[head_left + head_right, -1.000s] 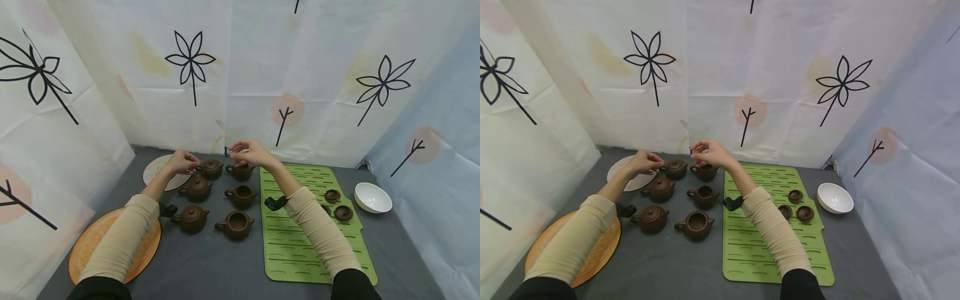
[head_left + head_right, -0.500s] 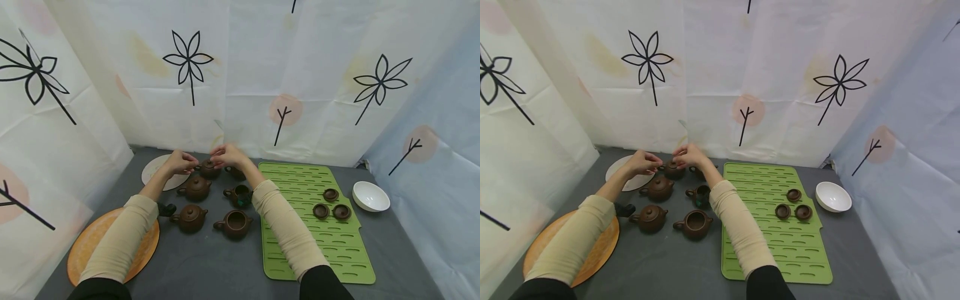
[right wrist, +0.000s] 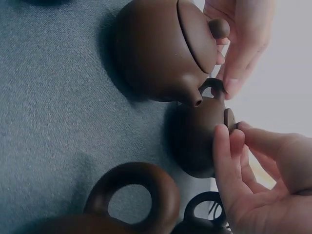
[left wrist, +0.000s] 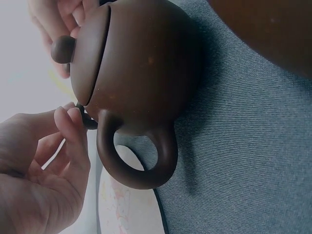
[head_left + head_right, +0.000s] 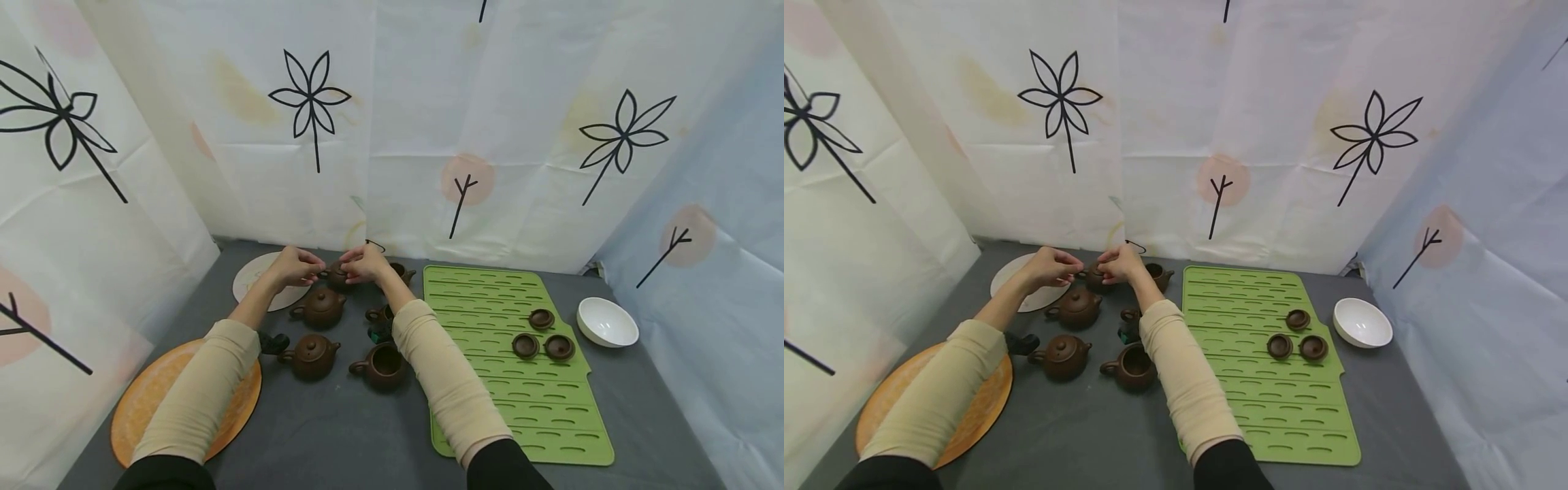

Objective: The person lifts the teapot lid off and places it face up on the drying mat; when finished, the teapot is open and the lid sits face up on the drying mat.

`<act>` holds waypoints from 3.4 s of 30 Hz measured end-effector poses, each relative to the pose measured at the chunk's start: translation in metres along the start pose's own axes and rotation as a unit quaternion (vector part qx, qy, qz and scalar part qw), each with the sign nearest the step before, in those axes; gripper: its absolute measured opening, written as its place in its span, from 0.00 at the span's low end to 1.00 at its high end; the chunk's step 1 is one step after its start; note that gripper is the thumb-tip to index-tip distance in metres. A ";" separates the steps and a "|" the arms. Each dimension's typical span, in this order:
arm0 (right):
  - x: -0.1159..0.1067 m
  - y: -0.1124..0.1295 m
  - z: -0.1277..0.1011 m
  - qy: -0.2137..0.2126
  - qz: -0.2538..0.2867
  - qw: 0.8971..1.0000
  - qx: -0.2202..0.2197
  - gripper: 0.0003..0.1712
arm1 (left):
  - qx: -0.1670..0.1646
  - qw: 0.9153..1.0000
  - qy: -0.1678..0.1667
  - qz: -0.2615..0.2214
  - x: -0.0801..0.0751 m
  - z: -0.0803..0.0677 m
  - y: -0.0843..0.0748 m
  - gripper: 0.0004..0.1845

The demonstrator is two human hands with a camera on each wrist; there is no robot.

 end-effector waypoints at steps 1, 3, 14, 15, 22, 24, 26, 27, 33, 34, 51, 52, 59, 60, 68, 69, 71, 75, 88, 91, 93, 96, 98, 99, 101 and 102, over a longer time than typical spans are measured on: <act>-0.001 -0.001 0.000 -0.007 0.000 1.000 0.001 0.20 | -0.001 1.000 0.000 -0.002 0.000 0.000 0.000 0.19; -0.002 -0.002 0.001 -0.019 0.003 1.000 0.003 0.20 | -0.002 1.000 0.001 -0.005 0.001 0.000 0.000 0.19; -0.010 0.003 -0.001 -0.025 0.027 0.999 -0.014 0.20 | 0.006 1.000 0.000 -0.010 0.002 -0.001 -0.002 0.19; -0.013 0.004 -0.001 -0.025 0.033 0.999 -0.016 0.20 | 0.006 1.000 -0.001 -0.010 0.002 -0.001 -0.002 0.18; -0.043 0.016 -0.014 -0.026 0.040 0.998 -0.036 0.20 | 0.008 1.000 -0.005 -0.004 0.001 -0.004 -0.002 0.17; -0.053 0.018 -0.019 -0.026 0.038 0.998 -0.044 0.20 | 0.011 1.000 -0.003 -0.001 0.001 -0.005 -0.002 0.18; -0.064 0.019 -0.025 -0.028 0.033 0.998 -0.053 0.19 | 0.013 1.000 -0.004 0.000 0.001 -0.006 -0.003 0.18; -0.069 0.020 -0.028 -0.029 0.030 0.997 -0.057 0.19 | 0.013 1.000 -0.005 0.000 0.001 -0.006 -0.003 0.17; -0.108 0.020 -0.047 -0.044 0.036 0.996 -0.073 0.19 | 0.017 1.000 -0.003 0.003 0.001 -0.007 -0.003 0.18; -0.115 0.020 -0.051 -0.045 0.039 0.995 -0.076 0.20 | 0.017 1.000 -0.003 0.004 0.000 -0.006 -0.003 0.18; -0.201 0.019 -0.153 -0.053 -0.058 0.991 -0.106 0.22 | 0.020 1.000 -0.006 0.013 0.000 -0.001 0.000 0.18; -0.204 0.018 -0.159 -0.050 -0.056 0.992 -0.106 0.23 | 0.020 1.000 -0.006 0.013 0.000 -0.001 0.000 0.18; -0.219 -0.001 -0.191 -0.007 -0.047 0.994 -0.100 0.30 | 0.024 1.000 -0.005 0.010 -0.001 -0.003 -0.001 0.17; -0.221 -0.005 -0.195 0.000 -0.044 0.994 -0.097 0.30 | 0.024 1.000 -0.004 0.011 0.000 -0.003 -0.001 0.17; -0.245 -0.048 -0.215 -0.017 -0.053 0.996 -0.074 0.26 | 0.019 1.000 -0.001 0.012 0.000 -0.003 -0.001 0.18; -0.247 -0.054 -0.217 -0.018 -0.061 0.996 -0.070 0.27 | 0.019 1.000 -0.002 0.013 0.000 -0.004 -0.001 0.18; -0.249 -0.066 -0.220 -0.013 -0.076 0.995 -0.063 0.29 | 0.019 1.000 -0.002 0.014 0.000 -0.004 -0.001 0.18; -0.252 -0.089 -0.226 -0.001 -0.072 0.997 -0.041 0.34 | 0.020 1.000 -0.002 0.013 0.000 -0.004 -0.001 0.17; -0.263 -0.129 -0.225 -0.027 -0.092 0.995 0.008 0.28 | 0.024 0.999 -0.010 0.024 -0.001 -0.006 -0.003 0.17; -0.263 -0.130 -0.224 -0.033 -0.125 0.992 0.006 0.27 | 0.025 0.999 -0.011 0.023 -0.001 -0.007 -0.003 0.17; -0.264 -0.130 -0.224 -0.035 -0.145 0.989 0.004 0.26 | 0.026 0.999 -0.012 0.024 -0.001 -0.009 -0.004 0.17; -0.264 -0.131 -0.223 -0.035 -0.157 0.987 0.004 0.26 | 0.030 0.999 -0.014 0.025 -0.001 -0.010 -0.004 0.17; -0.264 -0.130 -0.222 -0.037 -0.166 0.985 0.006 0.25 | 0.033 0.999 -0.015 0.024 -0.001 -0.010 -0.004 0.18; -0.264 -0.129 -0.222 -0.038 -0.171 0.985 0.007 0.25 | 0.035 0.999 -0.015 0.024 -0.001 -0.011 -0.004 0.18; -0.263 -0.128 -0.222 -0.038 -0.182 0.983 0.007 0.25 | 0.037 0.999 -0.016 0.021 -0.002 -0.011 -0.004 0.18; -0.262 -0.128 -0.222 -0.037 -0.187 0.982 0.006 0.24 | 0.038 0.999 -0.016 0.019 -0.002 -0.012 -0.004 0.19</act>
Point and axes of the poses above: each hand's wrist, its own z-axis towards the middle knuckle, its own x-axis out of the palm, y = z × x, the point moved 9 cm from there along z, towards the middle knuckle, and after that the axes turned 1 degree about z, right-handed, at the moved point
